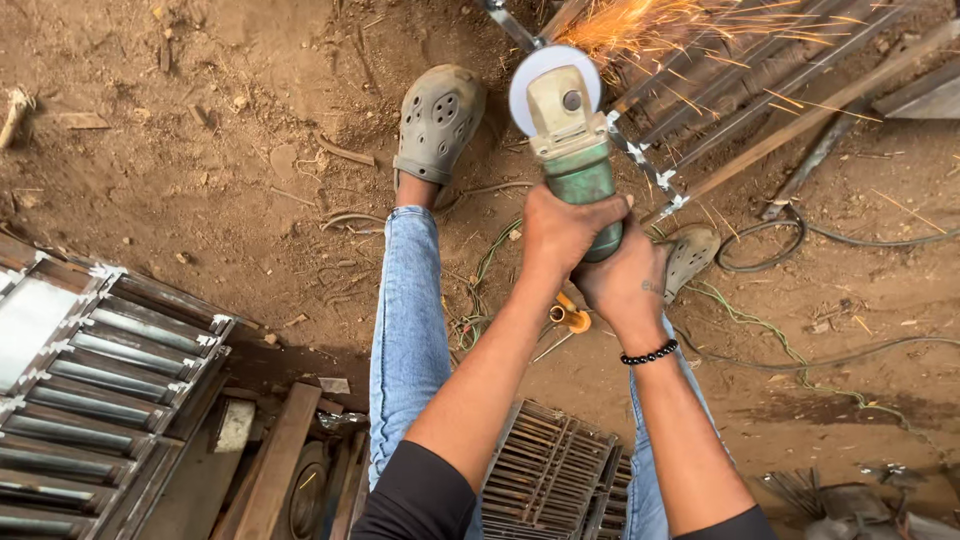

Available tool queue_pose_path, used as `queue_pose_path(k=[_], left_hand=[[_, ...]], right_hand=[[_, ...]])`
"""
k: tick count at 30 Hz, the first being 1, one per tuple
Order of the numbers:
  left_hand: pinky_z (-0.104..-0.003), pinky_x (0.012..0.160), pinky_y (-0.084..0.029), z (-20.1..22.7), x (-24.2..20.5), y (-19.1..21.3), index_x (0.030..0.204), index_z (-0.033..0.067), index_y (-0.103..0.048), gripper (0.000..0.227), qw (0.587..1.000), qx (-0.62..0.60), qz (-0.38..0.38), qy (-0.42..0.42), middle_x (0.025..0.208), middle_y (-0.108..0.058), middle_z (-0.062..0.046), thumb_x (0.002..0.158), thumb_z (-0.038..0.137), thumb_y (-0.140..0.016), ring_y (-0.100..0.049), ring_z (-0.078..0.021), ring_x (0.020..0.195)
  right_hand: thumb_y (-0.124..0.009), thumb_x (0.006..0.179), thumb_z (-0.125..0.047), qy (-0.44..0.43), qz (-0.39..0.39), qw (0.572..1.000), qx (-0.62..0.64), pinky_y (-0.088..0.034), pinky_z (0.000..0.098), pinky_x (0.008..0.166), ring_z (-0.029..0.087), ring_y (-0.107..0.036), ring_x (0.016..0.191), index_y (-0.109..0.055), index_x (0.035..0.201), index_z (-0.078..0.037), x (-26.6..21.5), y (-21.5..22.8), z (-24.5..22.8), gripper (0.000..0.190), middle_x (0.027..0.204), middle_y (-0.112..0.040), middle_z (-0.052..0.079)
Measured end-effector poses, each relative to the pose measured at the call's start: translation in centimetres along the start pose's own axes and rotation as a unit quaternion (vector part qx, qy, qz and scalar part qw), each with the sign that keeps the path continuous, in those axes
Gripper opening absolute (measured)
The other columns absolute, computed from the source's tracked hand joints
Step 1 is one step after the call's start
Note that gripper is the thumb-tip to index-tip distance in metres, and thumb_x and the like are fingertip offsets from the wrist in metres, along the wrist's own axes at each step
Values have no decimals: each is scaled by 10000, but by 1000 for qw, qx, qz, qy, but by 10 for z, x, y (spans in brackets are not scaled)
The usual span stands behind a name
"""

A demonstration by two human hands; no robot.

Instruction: The person uses an angle grinder to smooth welds on a metal frame, producing sparks. They then switch to a welding torch to join metal bars on the frame, creating bright flashes. The person returns to grinding the frame to finish the welds.

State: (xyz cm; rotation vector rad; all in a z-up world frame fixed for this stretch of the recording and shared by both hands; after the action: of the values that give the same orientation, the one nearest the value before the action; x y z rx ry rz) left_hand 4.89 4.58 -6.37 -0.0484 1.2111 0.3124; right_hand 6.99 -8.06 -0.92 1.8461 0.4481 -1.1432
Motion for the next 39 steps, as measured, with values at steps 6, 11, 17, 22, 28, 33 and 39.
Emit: queue_pose_path(k=[6, 11, 17, 22, 28, 33, 39], left_hand=[[-327, 656, -597, 20, 2, -4, 843, 22, -766, 342, 1000, 1, 0, -19, 806, -785, -83, 631, 251, -906, -723, -137, 675], [-332, 652, -602, 5, 4, -6, 830, 18, -769, 340, 999, -33, -1, 10, 801, -784, -85, 624, 243, -919, -716, -140, 664], [-328, 665, -603, 13, 8, -3, 864, 20, -762, 346, 1000, -18, 11, -5, 829, -789, -85, 632, 217, -926, -722, -135, 689], [-333, 664, -609, 3, 3, -2, 883, 6, -758, 373, 999, -44, 9, 8, 839, -791, -98, 630, 229, -919, -730, -147, 688], [-341, 652, -603, 7, -3, 4, 858, -6, -747, 364, 999, -25, 25, 8, 823, -785, -104, 619, 215, -911, -724, -150, 683], [-337, 646, -604, 6, 3, -8, 833, -13, -772, 348, 999, -20, -2, 27, 806, -787, -109, 642, 240, -914, -715, -141, 662], [-331, 651, -601, 8, 9, 7, 850, -12, -764, 351, 998, -58, 14, -21, 815, -782, -97, 648, 230, -918, -700, -130, 662]], right_hand=[[-831, 692, -256, -5, -5, 1000, -6, -548, 528, 831, 492, -680, 958, -644, 1172, -23, 7, 12, -12, 566, 957, -723, 288], [-832, 698, -283, -40, -27, 998, -35, -559, 526, 846, 478, -699, 967, -642, 1153, -17, 7, 11, -5, 560, 965, -726, 285], [-847, 675, -275, -33, -25, 999, -28, -550, 530, 846, 491, -683, 965, -640, 1189, -32, 10, 12, -14, 605, 959, -720, 295], [-842, 675, -277, -18, -38, 999, -35, -559, 525, 846, 475, -695, 975, -656, 1167, -31, 6, 8, -8, 581, 957, -727, 285], [-840, 684, -287, -20, -39, 999, -32, -556, 526, 825, 477, -696, 961, -664, 1149, -11, 1, 6, -9, 569, 932, -722, 292], [-836, 663, -273, -16, 3, 999, -28, -543, 535, 802, 489, -686, 931, -658, 1153, -29, 8, 14, -8, 576, 949, -725, 279], [-839, 706, -298, -12, -31, 998, -52, -539, 544, 843, 499, -677, 947, -660, 1152, -33, 10, 3, -17, 549, 931, -714, 299]])
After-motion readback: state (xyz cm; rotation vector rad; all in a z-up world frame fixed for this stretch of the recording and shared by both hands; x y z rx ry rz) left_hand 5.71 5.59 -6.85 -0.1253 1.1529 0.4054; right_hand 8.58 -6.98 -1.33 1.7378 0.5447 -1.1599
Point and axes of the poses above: each hand's wrist, its own x-axis towards the middle knuckle, its own y-axis out of the back of the hand, z = x × y, the point moved 9 cm from there along x, towards the middle knuckle
